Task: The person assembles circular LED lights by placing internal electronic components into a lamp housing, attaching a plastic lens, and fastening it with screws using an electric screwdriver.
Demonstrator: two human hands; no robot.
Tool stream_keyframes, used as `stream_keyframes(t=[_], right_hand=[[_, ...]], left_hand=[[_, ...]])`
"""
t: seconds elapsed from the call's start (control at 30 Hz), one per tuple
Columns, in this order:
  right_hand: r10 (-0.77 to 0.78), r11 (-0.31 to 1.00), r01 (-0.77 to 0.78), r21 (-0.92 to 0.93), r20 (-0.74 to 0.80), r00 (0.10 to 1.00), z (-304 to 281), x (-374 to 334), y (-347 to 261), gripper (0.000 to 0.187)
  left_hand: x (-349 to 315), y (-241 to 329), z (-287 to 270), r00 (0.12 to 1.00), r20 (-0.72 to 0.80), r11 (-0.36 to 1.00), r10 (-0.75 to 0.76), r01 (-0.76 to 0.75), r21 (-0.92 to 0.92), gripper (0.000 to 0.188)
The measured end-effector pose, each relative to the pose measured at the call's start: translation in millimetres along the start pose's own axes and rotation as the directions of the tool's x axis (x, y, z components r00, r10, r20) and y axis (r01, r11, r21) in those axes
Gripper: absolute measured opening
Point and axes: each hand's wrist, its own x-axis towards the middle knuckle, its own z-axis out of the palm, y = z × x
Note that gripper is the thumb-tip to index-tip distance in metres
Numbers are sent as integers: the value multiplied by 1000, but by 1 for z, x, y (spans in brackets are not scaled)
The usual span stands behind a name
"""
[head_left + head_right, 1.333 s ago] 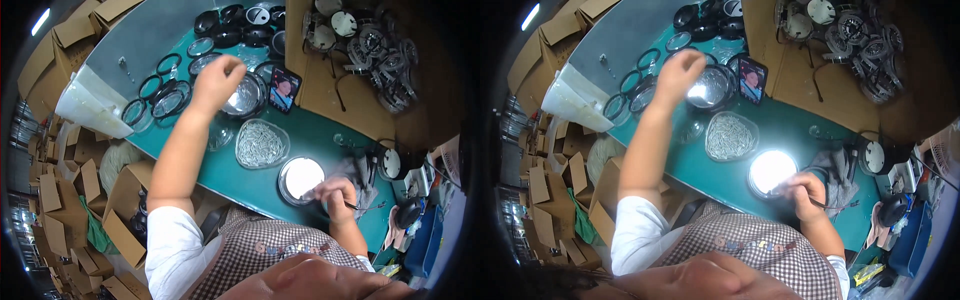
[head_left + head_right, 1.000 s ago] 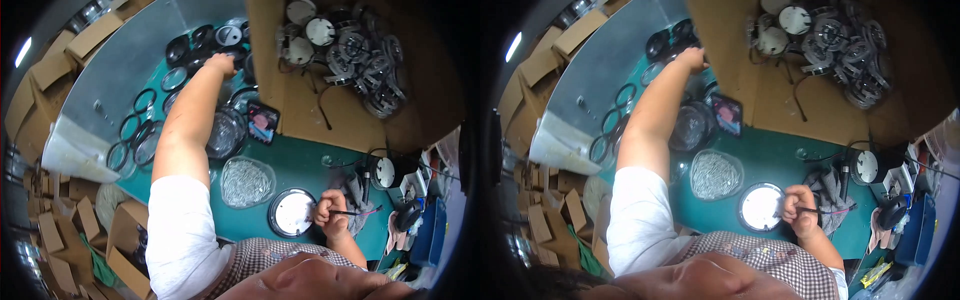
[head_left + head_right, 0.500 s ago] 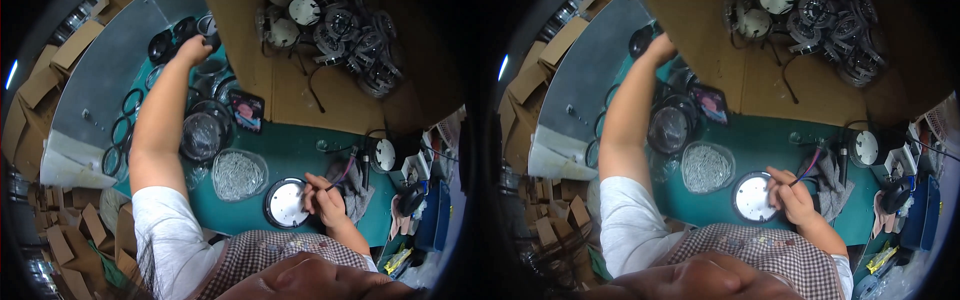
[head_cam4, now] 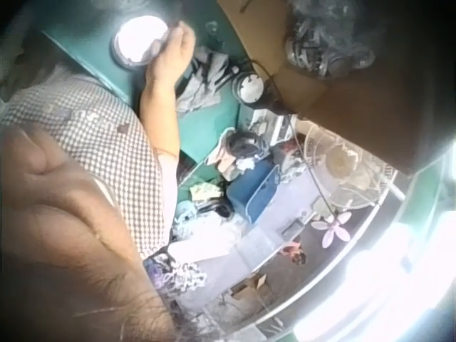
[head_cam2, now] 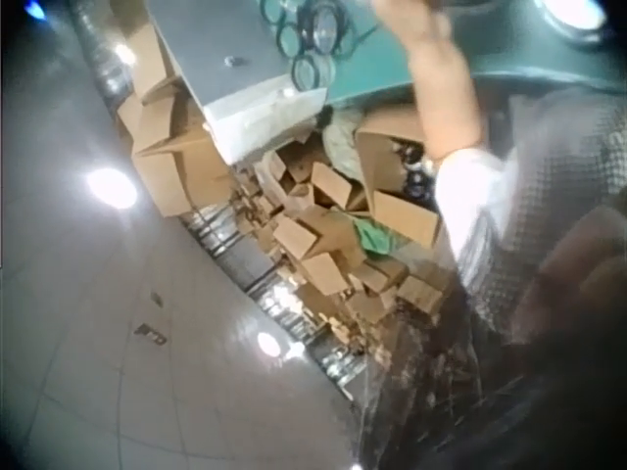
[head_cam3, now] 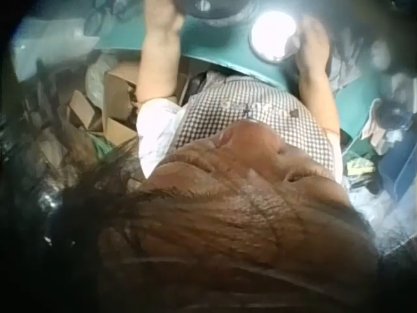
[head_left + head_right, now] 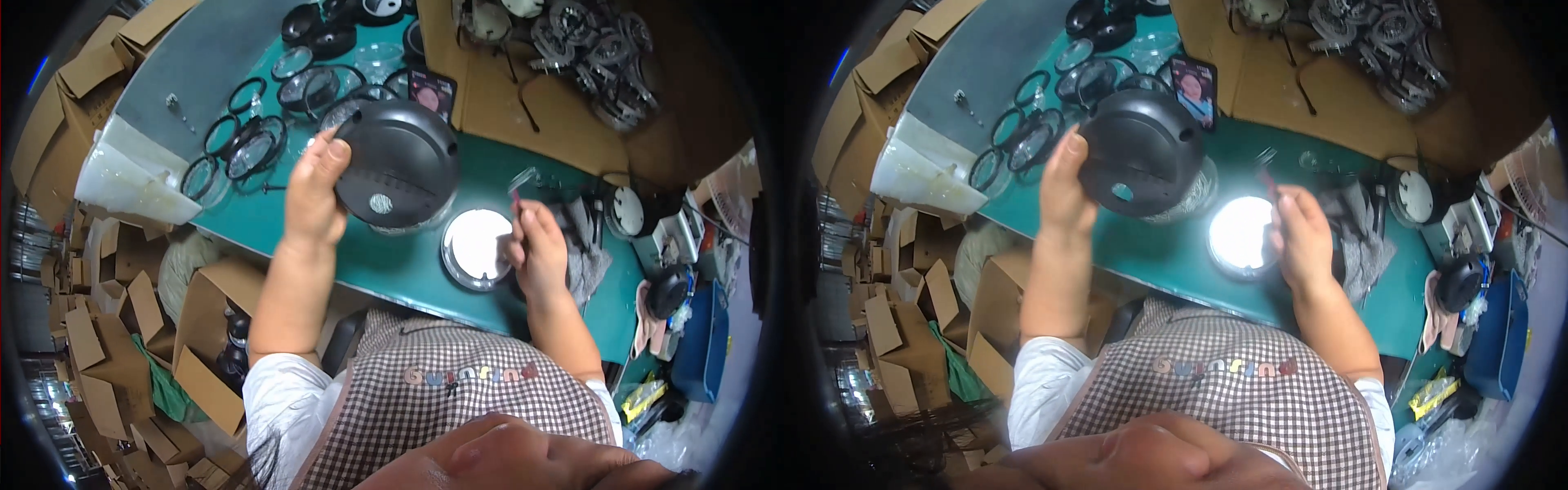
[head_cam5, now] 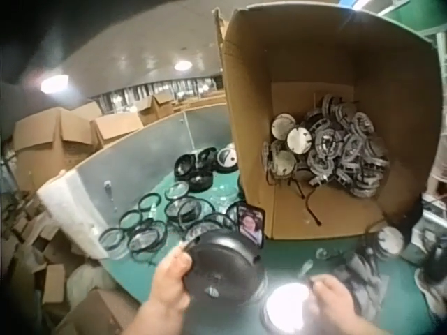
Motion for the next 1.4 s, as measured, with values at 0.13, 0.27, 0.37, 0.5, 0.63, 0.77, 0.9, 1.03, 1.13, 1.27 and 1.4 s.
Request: stream_keyframes(t=[0.13, 0.27, 0.37, 0.5, 0.63, 0.77, 0.9, 1.03, 1.13, 1.27, 1.4], right_hand=[[-5, 1000, 5, -8, -70, 998, 14, -3, -2, 21], [-27, 974, 41, 222, -66, 997, 27, -12, 10, 16], [-28, 994, 33, 109, -45, 999, 3, -13, 16, 14], [-105, 994, 103, -31, -90, 990, -4, -16, 26, 15], [-146, 931, 128, -341, -28, 989, -22, -19, 16, 27], [22, 942, 50, -331, 211, 977, -22, -38, 20, 23], [13, 983, 36, -178, 266, 964, -31, -45, 20, 25], [62, 981, 12, -195, 367, 928, -37, -43, 21, 23], [71, 994, -50, -93, 232, 970, -39, -35, 21, 23], [93, 996, -90, -22, 287, 953, -44, -36, 19, 24], [118, 992, -97, -83, 300, 947, -41, -37, 20, 24]], left_hand=[[-54, -45, 24, 985, -27, 942, -168, 153, -299, 61], [-92, -89, 45, 970, -23, 967, -242, 239, -85, 65], [-89, -86, 45, 981, 68, 976, -183, 173, 131, 73], [-84, -79, 47, 986, 99, 950, -134, 99, 295, 62], [-73, -55, 53, 983, 90, 956, -160, 177, -233, 54], [-72, -59, 59, 988, 62, 958, -138, 150, -244, 55], [-74, -68, 54, 983, 35, 941, -181, 183, -284, 56], [-74, -76, 48, 975, 56, 936, -214, 221, -275, 59], [-73, -80, 44, 969, 84, 929, -231, 246, -277, 63], [-71, -83, 40, 968, 97, 933, -232, 250, -260, 65], [-73, -86, 46, 957, 86, 913, -277, 290, -288, 65]])
